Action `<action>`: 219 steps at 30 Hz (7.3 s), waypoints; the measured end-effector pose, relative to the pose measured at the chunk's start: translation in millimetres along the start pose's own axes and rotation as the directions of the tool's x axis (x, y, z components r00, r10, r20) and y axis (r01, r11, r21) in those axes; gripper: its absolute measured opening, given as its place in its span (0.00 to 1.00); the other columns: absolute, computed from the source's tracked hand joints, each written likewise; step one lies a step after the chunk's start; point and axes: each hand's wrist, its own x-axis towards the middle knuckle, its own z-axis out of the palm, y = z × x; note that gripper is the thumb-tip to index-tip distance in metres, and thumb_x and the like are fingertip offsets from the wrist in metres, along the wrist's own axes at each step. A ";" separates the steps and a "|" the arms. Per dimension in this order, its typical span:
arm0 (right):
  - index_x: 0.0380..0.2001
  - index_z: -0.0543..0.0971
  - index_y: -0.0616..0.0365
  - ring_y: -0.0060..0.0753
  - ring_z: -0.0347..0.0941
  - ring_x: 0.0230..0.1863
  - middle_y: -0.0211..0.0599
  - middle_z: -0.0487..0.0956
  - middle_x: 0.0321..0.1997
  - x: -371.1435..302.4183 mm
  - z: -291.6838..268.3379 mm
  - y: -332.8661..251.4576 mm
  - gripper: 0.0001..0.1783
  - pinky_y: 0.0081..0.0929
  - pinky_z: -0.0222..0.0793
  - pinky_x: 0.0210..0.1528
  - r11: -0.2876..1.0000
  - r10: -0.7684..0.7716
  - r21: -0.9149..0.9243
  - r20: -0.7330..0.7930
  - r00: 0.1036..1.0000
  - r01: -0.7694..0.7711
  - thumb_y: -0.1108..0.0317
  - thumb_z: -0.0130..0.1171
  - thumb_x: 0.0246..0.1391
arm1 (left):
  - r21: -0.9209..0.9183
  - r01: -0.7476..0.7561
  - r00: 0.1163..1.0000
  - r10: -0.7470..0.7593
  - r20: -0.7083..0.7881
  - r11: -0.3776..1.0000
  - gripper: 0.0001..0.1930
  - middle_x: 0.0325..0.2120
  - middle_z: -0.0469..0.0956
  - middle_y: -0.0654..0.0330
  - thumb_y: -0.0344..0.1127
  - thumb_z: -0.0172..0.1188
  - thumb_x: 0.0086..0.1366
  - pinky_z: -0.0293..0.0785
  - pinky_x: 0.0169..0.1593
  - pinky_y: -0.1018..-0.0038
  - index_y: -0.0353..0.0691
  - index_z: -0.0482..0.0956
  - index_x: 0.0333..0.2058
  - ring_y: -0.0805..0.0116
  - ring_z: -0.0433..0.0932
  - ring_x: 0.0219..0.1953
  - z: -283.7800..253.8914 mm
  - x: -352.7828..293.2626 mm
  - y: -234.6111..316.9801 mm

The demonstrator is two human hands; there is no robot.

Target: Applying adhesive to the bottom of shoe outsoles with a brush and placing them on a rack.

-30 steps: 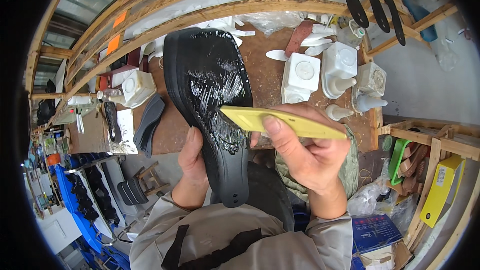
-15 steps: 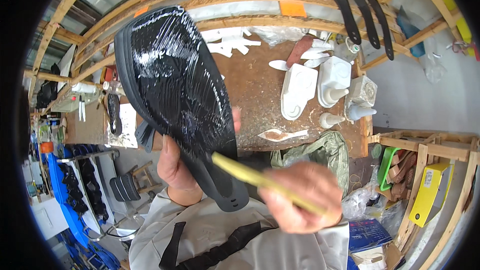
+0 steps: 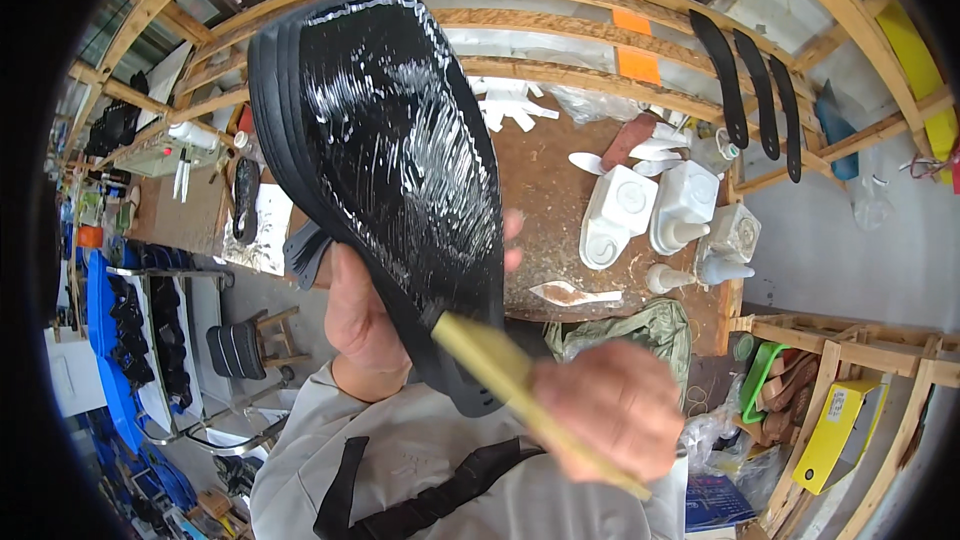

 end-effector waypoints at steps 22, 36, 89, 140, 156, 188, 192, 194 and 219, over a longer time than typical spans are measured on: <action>0.28 0.80 0.67 0.29 0.73 0.15 0.41 0.79 0.22 5.1 16.3 -21.8 0.11 0.23 0.68 0.14 0.983 0.160 0.096 -0.055 0.986 -0.154 0.75 0.66 0.36 | -0.204 -0.381 0.894 0.303 -0.331 0.902 0.30 0.55 0.63 0.39 0.49 0.39 0.68 0.61 0.61 0.53 0.30 0.56 0.60 0.44 0.68 0.55 -5.6 -5.0 22.1; 0.30 0.78 0.70 0.35 0.76 0.19 0.46 0.79 0.24 37.9 21.1 -15.3 0.10 0.25 0.72 0.19 0.988 0.095 0.134 -0.182 0.979 -0.072 0.77 0.63 0.42 | -0.059 -0.215 0.965 0.202 -0.166 0.975 0.32 0.56 0.55 0.26 0.51 0.35 0.69 0.62 0.61 0.52 0.32 0.50 0.63 0.38 0.61 0.59 -4.1 -32.3 37.6; 0.35 0.81 0.63 0.31 0.77 0.33 0.41 0.81 0.32 -329.7 6.2 226.5 0.09 0.24 0.70 0.37 0.470 0.784 -0.061 -0.429 0.448 -0.880 0.70 0.59 0.53 | -0.301 0.153 0.905 -0.256 -0.341 0.941 0.28 0.46 0.71 0.36 0.47 0.44 0.67 0.79 0.45 0.57 0.28 0.60 0.57 0.45 0.76 0.45 -71.7 16.5 -107.4; 0.29 0.82 0.61 0.23 0.68 0.16 0.37 0.78 0.25 -21.9 -18.7 -41.5 0.11 0.18 0.62 0.18 0.935 -0.352 0.140 0.274 0.895 0.325 0.75 0.61 0.35 | -0.266 -0.360 0.918 0.289 -0.271 0.894 0.28 0.50 0.61 0.22 0.44 0.36 0.70 0.76 0.49 0.52 0.22 0.56 0.57 0.34 0.69 0.51 25.2 -5.1 33.9; 0.31 0.81 0.62 0.25 0.73 0.19 0.40 0.80 0.30 -43.1 -79.8 -45.1 0.11 0.19 0.66 0.19 0.969 -0.248 0.078 0.329 0.911 0.235 0.72 0.66 0.41 | -0.360 -0.415 0.907 0.349 -0.236 0.835 0.29 0.51 0.57 0.21 0.44 0.37 0.70 0.80 0.44 0.53 0.23 0.52 0.59 0.31 0.69 0.49 39.1 -6.3 31.1; 0.23 0.82 0.63 0.30 0.75 0.15 0.40 0.78 0.18 30.1 -30.9 -16.6 0.12 0.19 0.65 0.13 0.901 -0.185 0.428 0.240 0.953 0.067 0.66 0.70 0.38 | -0.303 -0.396 0.916 0.347 -0.203 0.867 0.29 0.52 0.58 0.21 0.44 0.35 0.70 0.77 0.48 0.52 0.21 0.52 0.58 0.32 0.68 0.51 48.9 -17.5 38.8; 0.23 0.82 0.63 0.28 0.73 0.13 0.40 0.78 0.18 21.9 -28.1 -14.7 0.11 0.18 0.63 0.12 0.882 -0.183 0.470 0.262 0.948 0.040 0.66 0.69 0.41 | -0.325 -0.393 0.917 0.343 -0.204 0.860 0.29 0.52 0.57 0.21 0.44 0.35 0.70 0.77 0.48 0.52 0.21 0.52 0.58 0.31 0.67 0.52 43.8 -19.9 38.4; 0.24 0.82 0.63 0.26 0.72 0.12 0.40 0.78 0.18 18.4 -32.4 -12.7 0.10 0.18 0.61 0.11 0.853 -0.227 0.522 0.317 0.921 0.030 0.65 0.66 0.44 | -0.341 -0.388 0.921 0.345 -0.181 0.856 0.29 0.52 0.57 0.21 0.44 0.36 0.70 0.78 0.47 0.53 0.21 0.52 0.58 0.31 0.67 0.51 42.4 -21.3 40.4; 0.49 0.73 0.67 0.19 0.71 0.20 0.30 0.75 0.19 -43.7 -4.6 -30.2 0.35 0.22 0.67 0.22 0.821 0.553 0.040 0.193 0.810 -0.570 0.55 0.71 0.41 | -0.149 -0.442 0.852 0.363 -0.376 0.884 0.22 0.41 0.75 0.42 0.43 0.40 0.69 0.78 0.43 0.68 0.29 0.68 0.50 0.57 0.78 0.41 35.1 -4.4 42.6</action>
